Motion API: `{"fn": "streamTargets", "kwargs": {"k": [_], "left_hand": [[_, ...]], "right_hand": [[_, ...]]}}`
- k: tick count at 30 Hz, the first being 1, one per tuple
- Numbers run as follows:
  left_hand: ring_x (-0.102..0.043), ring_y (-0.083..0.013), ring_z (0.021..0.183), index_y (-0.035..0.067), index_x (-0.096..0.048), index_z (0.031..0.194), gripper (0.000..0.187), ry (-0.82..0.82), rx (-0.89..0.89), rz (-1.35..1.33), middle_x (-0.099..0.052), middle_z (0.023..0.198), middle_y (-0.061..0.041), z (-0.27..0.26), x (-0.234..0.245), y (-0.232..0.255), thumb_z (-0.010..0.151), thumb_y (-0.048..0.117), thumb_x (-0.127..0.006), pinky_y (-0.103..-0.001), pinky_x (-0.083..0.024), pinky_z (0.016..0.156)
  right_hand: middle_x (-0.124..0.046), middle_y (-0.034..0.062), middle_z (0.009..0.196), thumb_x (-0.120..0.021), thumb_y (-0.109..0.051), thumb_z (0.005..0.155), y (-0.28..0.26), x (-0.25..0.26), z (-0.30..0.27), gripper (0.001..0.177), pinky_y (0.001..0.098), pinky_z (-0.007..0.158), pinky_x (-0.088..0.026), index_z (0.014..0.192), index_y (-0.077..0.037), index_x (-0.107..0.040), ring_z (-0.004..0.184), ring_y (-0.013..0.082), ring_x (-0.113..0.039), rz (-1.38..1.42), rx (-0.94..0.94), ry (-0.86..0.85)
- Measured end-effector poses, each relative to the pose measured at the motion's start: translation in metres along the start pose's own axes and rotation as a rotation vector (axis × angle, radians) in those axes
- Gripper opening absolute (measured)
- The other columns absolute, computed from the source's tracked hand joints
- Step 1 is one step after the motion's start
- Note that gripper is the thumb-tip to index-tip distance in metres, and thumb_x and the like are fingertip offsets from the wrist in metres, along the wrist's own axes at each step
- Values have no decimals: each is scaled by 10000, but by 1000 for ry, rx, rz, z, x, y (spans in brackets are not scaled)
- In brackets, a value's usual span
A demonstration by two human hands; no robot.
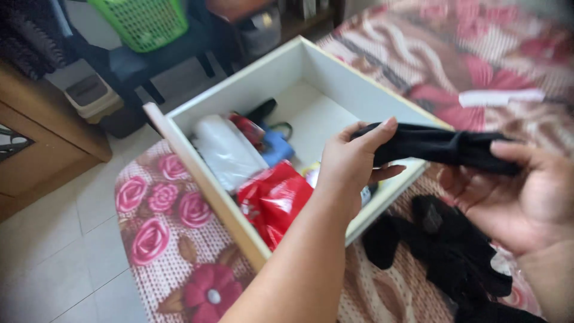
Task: Organize items in a bedroom drawer and tidy small objects on the bed.
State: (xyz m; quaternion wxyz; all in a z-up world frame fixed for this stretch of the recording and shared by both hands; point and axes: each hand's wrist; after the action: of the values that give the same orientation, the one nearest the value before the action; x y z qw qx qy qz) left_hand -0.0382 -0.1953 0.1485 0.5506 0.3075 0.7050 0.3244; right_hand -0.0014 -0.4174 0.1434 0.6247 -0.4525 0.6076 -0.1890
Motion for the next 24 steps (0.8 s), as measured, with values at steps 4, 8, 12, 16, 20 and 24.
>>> {"fn": "streamTargets", "kwargs": {"k": [4, 8, 12, 16, 20, 24], "left_hand": [[-714, -176, 716, 60, -696, 1017, 334, 29, 51, 52, -721, 891, -62, -33, 17, 49, 810, 302, -798, -358, -628, 602], [-626, -143, 621, 66, -712, 945, 350, -125, 184, 245, -652, 792, -33, -55, 63, 62, 854, 392, -799, -299, -542, 523], [-611, -138, 663, 71, -692, 989, 262, -367, 455, 327, -647, 834, -42, -90, 57, 52, 873, 267, -821, -293, -593, 604], [-684, -153, 711, 83, -726, 1023, 259, -354, 482, 470, -728, 883, -62, -112, 46, -5, 776, 95, -802, -288, -576, 609], [-709, -165, 757, 24, -695, 1041, 269, -197, 369, 430, -701, 909, -75, -128, 36, -69, 772, 19, -714, -305, -619, 615], [-675, -163, 738, 72, -682, 1073, 305, 35, 273, 391, -676, 907, -55, -148, 34, -125, 785, -19, -634, -301, -589, 566]], "right_hand": [[-675, 126, 1094, -657, -153, 827, -2, -103, -68, 407, 475, 986, -533, 1202, -14, -580, 941, 245, -744, 36, 44, 418], [-717, 117, 1026, -634, -124, 795, 5, -90, -117, 347, 454, 807, -613, 1134, -49, -629, 860, 248, -744, -5, -26, 284], [-653, 54, 948, -683, -69, 892, 36, 18, -156, 164, 290, 574, -560, 1041, -82, -615, 710, 154, -662, -152, -264, 661], [-555, -7, 832, -761, -62, 877, 62, 76, -200, 238, 215, 449, -387, 981, -136, -561, 567, 78, -459, -108, -281, 838], [-539, -16, 800, -697, -57, 860, 65, 49, -230, 189, 237, 472, -416, 980, -143, -579, 557, 94, -468, -110, -326, 805], [-602, 49, 813, -672, -1, 868, 76, 68, -238, 185, 304, 542, -497, 993, -111, -592, 606, 171, -561, -318, -346, 737]]}}
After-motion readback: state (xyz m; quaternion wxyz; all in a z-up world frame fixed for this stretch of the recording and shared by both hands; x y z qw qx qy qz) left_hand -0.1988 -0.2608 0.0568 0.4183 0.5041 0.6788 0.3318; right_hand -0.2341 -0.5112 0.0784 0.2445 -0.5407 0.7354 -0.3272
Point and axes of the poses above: each hand's wrist, its own z-axis towards the middle knuckle, its own x-axis out of the back of the hand, y = z × x
